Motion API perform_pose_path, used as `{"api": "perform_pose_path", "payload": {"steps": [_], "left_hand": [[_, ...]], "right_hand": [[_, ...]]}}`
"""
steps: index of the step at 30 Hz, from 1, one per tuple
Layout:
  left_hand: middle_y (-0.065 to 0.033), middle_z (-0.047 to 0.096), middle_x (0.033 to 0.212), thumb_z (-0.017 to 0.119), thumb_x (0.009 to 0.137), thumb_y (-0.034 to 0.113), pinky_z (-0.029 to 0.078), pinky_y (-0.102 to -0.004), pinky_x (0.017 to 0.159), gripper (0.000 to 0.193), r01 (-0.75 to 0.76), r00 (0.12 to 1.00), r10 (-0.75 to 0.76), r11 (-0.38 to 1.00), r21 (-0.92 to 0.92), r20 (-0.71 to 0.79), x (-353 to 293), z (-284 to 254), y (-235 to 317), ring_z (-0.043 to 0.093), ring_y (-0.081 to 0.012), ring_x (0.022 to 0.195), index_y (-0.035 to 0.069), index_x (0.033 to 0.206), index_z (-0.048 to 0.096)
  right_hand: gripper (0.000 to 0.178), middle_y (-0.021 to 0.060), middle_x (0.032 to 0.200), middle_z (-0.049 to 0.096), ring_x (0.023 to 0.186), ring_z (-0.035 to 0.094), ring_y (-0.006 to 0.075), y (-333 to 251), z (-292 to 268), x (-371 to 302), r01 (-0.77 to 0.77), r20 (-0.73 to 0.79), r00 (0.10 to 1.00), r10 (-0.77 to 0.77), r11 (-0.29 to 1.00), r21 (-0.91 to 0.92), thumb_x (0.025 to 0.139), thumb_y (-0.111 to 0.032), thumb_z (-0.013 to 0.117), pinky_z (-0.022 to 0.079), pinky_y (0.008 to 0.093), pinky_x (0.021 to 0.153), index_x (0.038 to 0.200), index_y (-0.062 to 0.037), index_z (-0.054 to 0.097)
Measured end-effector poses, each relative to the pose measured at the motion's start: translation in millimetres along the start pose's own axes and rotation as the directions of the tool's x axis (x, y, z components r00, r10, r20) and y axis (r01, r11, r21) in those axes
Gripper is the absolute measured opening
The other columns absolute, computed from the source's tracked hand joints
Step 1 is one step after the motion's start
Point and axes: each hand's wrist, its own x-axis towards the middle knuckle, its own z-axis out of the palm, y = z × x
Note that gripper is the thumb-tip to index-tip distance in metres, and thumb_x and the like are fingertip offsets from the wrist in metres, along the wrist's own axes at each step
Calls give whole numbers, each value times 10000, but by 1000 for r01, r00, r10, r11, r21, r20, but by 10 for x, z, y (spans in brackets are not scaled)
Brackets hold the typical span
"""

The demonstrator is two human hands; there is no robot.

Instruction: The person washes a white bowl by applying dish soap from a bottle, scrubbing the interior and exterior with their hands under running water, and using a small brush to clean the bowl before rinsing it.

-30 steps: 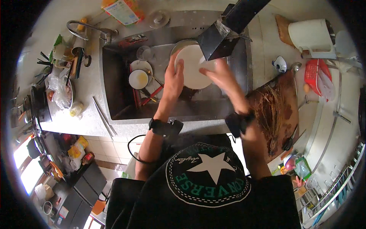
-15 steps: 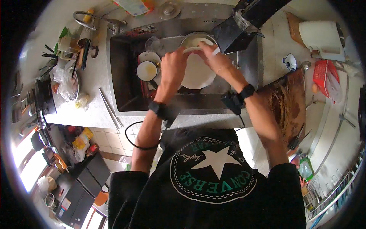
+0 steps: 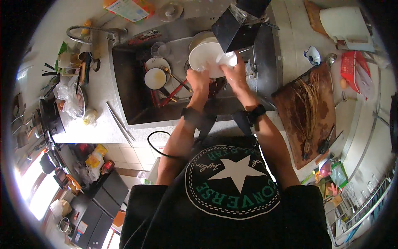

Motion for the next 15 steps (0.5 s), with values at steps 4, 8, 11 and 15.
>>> {"api": "perform_pose_path", "payload": {"steps": [4, 8, 11, 15], "left_hand": [[-210, 633, 967, 652, 787, 121, 493, -382, 744, 304, -435, 885, 450, 891, 133, -120, 88, -21, 207, 625, -281, 870, -74, 1012, 592], [-289, 394, 1324, 601, 833, 199, 358, -459, 976, 403, -737, 434, 901, 348, 580, 10, 214, 8, 235, 434, -383, 1192, -76, 1121, 539], [-284, 245, 1419, 465, 898, 324, 151, -488, 1101, 495, -756, 387, 882, 136, 640, 270, 254, 21, 2, 204, -427, 1334, -75, 1187, 498], [-244, 505, 1241, 473, 901, 254, 222, -445, 1087, 392, -913, 396, 717, 244, 326, 574, 320, -139, -269, 416, -336, 1237, -41, 1150, 536]], "right_hand": [[245, 202, 802, 652, 781, 646, 374, -189, 134, -60, -70, -136, 989, 61, 995, -67, 829, -131, 581, 508, 398, 677, 1030, 8, 579], [264, 299, 765, 615, 777, 636, 419, -88, 294, -8, -68, -159, 987, 2, 908, -413, 847, -174, 552, 511, 465, 677, 951, 69, 549], [220, 243, 765, 638, 774, 649, 353, 166, 329, 176, -131, -118, 989, 92, 913, -387, 762, -108, 572, 506, 412, 655, 911, 54, 573], [266, 136, 845, 654, 764, 649, 207, 214, 253, 235, -301, 127, 943, 308, 951, -70, 726, -44, 564, 494, 321, 598, 979, 29, 603]]}}
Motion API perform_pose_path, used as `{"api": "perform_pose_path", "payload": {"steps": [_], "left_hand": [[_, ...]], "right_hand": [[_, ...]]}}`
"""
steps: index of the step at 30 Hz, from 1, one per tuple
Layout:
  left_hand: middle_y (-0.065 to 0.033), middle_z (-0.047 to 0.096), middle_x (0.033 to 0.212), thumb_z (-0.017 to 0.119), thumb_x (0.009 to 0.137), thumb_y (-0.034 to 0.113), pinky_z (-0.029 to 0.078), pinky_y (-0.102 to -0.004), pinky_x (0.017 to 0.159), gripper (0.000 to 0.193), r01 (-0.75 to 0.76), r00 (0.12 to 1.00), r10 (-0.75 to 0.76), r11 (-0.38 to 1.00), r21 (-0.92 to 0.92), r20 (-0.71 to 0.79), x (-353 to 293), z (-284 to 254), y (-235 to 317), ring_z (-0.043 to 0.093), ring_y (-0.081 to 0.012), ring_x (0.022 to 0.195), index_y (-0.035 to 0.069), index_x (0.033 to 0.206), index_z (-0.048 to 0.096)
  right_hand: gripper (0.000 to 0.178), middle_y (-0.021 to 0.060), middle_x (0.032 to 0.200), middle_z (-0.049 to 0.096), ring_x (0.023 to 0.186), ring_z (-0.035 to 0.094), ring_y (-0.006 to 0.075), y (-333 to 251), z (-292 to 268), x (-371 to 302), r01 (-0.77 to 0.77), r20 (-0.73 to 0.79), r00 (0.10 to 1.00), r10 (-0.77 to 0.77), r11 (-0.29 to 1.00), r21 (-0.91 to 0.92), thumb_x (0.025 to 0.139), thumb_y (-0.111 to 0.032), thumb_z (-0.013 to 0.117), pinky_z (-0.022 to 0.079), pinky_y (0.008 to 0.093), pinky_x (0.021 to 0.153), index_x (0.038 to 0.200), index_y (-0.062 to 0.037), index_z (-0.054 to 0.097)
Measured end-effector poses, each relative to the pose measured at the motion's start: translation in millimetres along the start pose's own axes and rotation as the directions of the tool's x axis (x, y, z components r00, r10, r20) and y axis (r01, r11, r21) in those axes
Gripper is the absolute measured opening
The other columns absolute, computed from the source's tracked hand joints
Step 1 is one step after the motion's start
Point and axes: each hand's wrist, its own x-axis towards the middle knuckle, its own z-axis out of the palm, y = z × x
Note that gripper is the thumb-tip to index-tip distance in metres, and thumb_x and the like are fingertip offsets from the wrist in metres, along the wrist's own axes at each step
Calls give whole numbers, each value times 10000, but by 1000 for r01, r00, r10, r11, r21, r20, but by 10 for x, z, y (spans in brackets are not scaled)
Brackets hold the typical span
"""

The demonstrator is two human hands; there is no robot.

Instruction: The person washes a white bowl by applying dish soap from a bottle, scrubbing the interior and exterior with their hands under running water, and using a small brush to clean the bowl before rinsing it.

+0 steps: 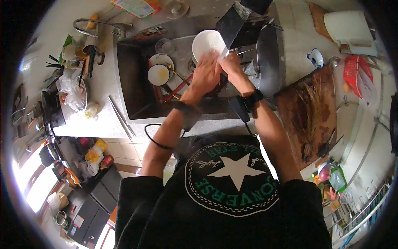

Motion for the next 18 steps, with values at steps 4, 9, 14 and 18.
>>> {"api": "perform_pose_path", "payload": {"steps": [4, 9, 14, 18], "left_hand": [[-223, 492, 1244, 362, 942, 242, 274, -433, 1049, 376, -197, 949, 233, 964, -176, 212, 57, -109, -135, 420, -362, 1193, -14, 1169, 517], [-217, 524, 1218, 514, 873, 221, 300, -412, 1058, 352, -321, 936, 226, 860, 397, 269, 53, -416, -351, 466, -301, 1182, -29, 1117, 548], [-218, 468, 1284, 474, 889, 144, 303, -416, 1061, 317, -428, 902, 378, 846, 319, 208, 47, -131, -324, 421, -321, 1235, -68, 1119, 527], [-218, 475, 1276, 514, 840, 127, 315, -443, 1052, 315, -207, 879, 240, 971, -123, 412, -36, -200, -372, 416, -358, 1239, -55, 1095, 549]], "right_hand": [[276, 128, 884, 632, 751, 645, 224, 477, -154, 262, -144, 222, 970, 97, 967, 208, 814, -99, 504, 521, 311, 594, 1035, 55, 565], [262, 133, 731, 611, 478, 582, 182, -32, -88, -242, -281, 239, 942, 234, 942, 185, 854, -139, 457, 509, 308, 426, 975, 77, 543], [219, 49, 588, 532, 380, 434, 83, 24, -106, -116, -312, 381, 888, 256, 945, 93, 874, -183, 457, 308, 236, 320, 842, 15, 547], [217, 38, 590, 522, 378, 401, 68, 97, -251, -84, -279, 393, 895, 213, 953, 118, 874, -202, 454, 287, 229, 325, 818, -10, 537]]}}
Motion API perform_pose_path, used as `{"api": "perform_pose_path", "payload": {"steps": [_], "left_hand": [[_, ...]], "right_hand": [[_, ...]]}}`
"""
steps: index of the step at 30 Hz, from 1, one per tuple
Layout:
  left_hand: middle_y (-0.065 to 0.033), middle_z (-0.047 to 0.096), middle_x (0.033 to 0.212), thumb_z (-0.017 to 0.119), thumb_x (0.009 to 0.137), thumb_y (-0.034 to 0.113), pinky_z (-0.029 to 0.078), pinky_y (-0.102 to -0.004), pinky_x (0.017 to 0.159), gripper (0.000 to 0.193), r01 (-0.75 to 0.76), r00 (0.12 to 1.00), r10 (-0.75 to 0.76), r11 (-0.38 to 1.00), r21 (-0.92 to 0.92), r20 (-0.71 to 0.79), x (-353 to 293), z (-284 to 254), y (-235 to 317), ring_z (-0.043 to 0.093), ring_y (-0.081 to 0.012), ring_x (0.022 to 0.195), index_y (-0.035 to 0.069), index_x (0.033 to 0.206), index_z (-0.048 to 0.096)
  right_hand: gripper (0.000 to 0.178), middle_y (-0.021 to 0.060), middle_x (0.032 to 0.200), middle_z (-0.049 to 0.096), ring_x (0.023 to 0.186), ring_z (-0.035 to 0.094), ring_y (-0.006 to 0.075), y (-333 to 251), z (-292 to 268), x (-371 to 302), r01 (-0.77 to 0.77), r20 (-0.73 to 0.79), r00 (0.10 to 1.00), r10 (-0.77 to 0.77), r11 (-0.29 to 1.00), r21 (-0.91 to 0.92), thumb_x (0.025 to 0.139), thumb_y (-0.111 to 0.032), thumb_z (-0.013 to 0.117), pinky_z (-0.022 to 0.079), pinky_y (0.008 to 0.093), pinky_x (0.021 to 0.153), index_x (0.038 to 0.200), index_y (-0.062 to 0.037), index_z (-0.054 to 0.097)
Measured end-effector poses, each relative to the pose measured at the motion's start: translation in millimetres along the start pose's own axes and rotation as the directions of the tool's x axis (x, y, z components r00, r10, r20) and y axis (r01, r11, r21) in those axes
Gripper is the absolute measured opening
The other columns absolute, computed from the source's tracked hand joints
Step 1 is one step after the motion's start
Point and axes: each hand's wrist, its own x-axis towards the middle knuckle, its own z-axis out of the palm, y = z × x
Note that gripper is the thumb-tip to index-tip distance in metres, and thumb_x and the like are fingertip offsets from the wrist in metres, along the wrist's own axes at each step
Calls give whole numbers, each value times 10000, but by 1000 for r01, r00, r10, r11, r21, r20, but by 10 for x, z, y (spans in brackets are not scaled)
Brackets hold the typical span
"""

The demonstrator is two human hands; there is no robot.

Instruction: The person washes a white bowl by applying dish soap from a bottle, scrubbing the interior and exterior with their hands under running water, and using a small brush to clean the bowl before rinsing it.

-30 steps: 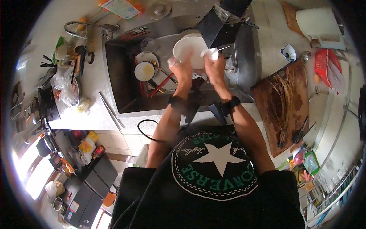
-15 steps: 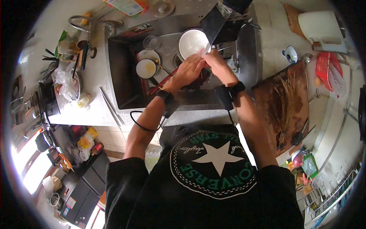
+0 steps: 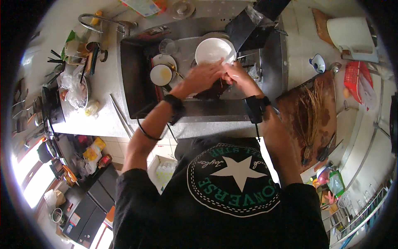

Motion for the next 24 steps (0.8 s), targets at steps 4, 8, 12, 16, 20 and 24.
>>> {"api": "perform_pose_path", "payload": {"steps": [4, 8, 12, 16, 20, 24], "left_hand": [[-190, 539, 1196, 558, 786, 128, 360, -426, 1019, 315, -20, 1000, 15, 847, 531, 13, 35, -324, -13, 505, -336, 1140, -22, 1063, 583], [-147, 602, 1064, 573, 758, 116, 414, -412, 947, 294, -44, 899, 336, 710, 703, -282, -60, 160, -16, 549, -313, 1030, 2, 1028, 606], [-144, 589, 1073, 539, 768, 79, 399, -393, 961, 282, -1, 988, -67, 900, 437, 140, -67, -246, -14, 498, -312, 1106, -35, 1023, 580], [-161, 553, 1098, 542, 751, 59, 383, -399, 956, 328, -63, 989, 123, 838, 542, -77, 62, -383, 121, 485, -329, 1087, -20, 1070, 555], [-191, 478, 1179, 562, 769, 83, 343, -438, 970, 408, 238, 897, -6, 850, 470, -443, 125, -328, 273, 441, -320, 1136, -5, 1161, 491], [-229, 592, 936, 521, 869, 159, 448, -480, 745, 264, 611, 707, -405, 762, 212, -580, 281, -607, 467, 579, -363, 900, 10, 1085, 489]], "right_hand": [[187, 33, 600, 517, 389, 404, 63, -50, 59, -85, -28, 61, 998, 27, 999, 15, 871, -173, 436, 303, 223, 336, 867, -7, 522], [176, 34, 601, 508, 392, 389, 56, -24, 109, 7, -3, 78, 997, 1, 1000, 24, 873, -160, 429, 284, 214, 340, 851, -13, 522], [162, 27, 594, 492, 409, 362, 52, -9, 33, -104, -58, 107, 993, 44, 990, 128, 870, -161, 443, 278, 217, 360, 828, -24, 518], [160, 24, 570, 468, 420, 353, 62, -60, 81, -187, -66, 104, 993, 52, 988, 138, 867, -164, 442, 306, 233, 392, 816, -31, 514], [216, 35, 568, 484, 415, 376, 82, -324, 22, -315, -17, 104, 994, 20, 999, -30, 872, -206, 425, 350, 259, 388, 816, -20, 520], [296, 41, 558, 510, 444, 456, 105, -433, -49, -405, -55, 130, 987, 93, 961, -269, 896, -257, 423, 383, 287, 385, 823, -4, 558]]}}
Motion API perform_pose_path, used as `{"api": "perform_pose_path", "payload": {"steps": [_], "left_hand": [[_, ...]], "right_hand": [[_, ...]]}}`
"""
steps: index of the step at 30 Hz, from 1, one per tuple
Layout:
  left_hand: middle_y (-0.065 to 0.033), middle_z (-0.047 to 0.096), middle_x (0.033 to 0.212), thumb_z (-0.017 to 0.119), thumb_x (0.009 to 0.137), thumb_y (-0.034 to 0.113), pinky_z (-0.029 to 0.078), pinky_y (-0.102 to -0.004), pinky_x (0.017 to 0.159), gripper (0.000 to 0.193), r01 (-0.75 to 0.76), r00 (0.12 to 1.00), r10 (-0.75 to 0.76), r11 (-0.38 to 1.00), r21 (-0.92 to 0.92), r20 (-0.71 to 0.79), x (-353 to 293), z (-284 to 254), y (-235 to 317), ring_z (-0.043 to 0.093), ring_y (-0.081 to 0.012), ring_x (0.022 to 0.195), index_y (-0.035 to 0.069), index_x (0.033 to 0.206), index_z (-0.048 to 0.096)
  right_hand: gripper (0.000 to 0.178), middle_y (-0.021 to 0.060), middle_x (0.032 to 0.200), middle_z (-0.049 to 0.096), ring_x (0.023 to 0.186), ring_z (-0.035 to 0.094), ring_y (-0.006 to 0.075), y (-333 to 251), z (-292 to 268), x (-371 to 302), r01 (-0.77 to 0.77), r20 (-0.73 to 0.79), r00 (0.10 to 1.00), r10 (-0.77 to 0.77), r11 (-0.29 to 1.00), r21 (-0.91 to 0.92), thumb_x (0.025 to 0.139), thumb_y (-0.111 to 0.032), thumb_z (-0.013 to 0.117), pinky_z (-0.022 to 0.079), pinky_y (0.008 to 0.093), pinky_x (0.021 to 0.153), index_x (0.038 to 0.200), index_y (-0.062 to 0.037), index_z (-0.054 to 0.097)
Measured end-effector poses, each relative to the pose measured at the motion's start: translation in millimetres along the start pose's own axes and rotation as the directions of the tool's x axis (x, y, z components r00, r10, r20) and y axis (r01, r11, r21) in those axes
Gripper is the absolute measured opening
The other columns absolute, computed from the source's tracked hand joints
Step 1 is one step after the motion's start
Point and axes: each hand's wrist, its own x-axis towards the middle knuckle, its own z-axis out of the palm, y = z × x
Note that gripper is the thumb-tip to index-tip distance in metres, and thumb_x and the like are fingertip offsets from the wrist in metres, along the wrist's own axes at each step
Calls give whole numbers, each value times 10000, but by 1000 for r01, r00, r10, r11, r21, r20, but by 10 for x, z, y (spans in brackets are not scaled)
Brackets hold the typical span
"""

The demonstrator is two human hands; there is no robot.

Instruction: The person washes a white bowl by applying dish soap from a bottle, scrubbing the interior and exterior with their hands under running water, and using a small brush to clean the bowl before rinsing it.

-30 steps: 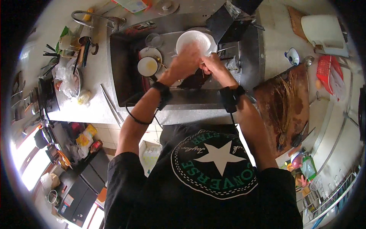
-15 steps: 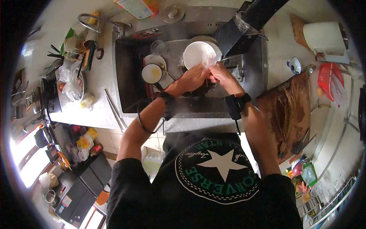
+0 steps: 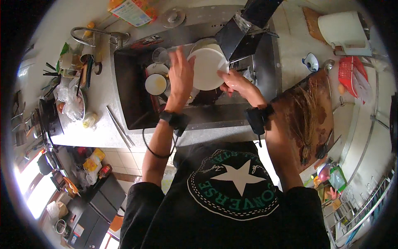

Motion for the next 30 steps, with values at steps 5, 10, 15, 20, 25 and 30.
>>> {"api": "perform_pose_path", "payload": {"steps": [5, 10, 15, 20, 25, 30], "left_hand": [[-222, 588, 620, 469, 927, 215, 474, -490, 534, 219, 23, 972, 36, 969, -247, 234, -102, 124, -238, 594, -405, 592, 10, 894, 541], [-201, 596, 626, 489, 863, 113, 499, -470, 574, 140, 137, 914, -6, 945, -296, 405, -133, 69, -234, 611, -372, 602, -5, 903, 551], [-196, 607, 728, 545, 746, 41, 505, -448, 588, 211, -365, 931, 363, 928, 76, 47, 22, 231, -8, 615, -356, 663, -17, 949, 542], [-197, 613, 745, 606, 711, 25, 503, -442, 594, 313, -72, 997, 71, 992, -101, -14, 52, 183, 169, 605, -387, 667, 16, 1017, 538], [-279, 618, 780, 510, 885, 362, 476, -477, 693, 464, 659, 752, -623, 715, -232, 218, -222, 367, 252, 609, -445, 766, -82, 812, 624], [-271, 626, 849, 576, 800, 189, 479, -410, 753, 297, 456, 876, -303, 774, -440, 374, -401, 221, 51, 634, -375, 863, -19, 1005, 628]], "right_hand": [[253, 204, 669, 620, 584, 633, 298, 37, -127, 220, 185, -300, 913, -277, 936, -300, 863, -192, 480, 495, 418, 529, 818, 22, 608], [222, 190, 754, 615, 798, 613, 364, -190, -206, 198, 368, -5, 732, -682, 401, -839, 837, -190, 507, 490, 395, 668, 931, -13, 601], [155, 220, 762, 603, 709, 601, 381, -349, -1, 92, 338, -111, 733, -671, 501, -797, 792, -116, 533, 482, 426, 611, 883, -4, 591], [107, 196, 764, 622, 669, 606, 317, 158, 66, 374, 338, -696, 456, -555, 831, -441, 791, -45, 553, 465, 343, 612, 835, 26, 619], [143, 51, 769, 631, 672, 556, 130, 119, 154, 109, 356, -536, 842, -56, 804, 475, 794, -73, 575, 433, 330, 579, 894, 22, 614], [347, 197, 1050, 605, 995, 577, 337, 132, 16, 8, 560, -319, 614, -722, 683, -468, 769, 41, 526, 471, 347, 810, 1112, 3, 563]]}}
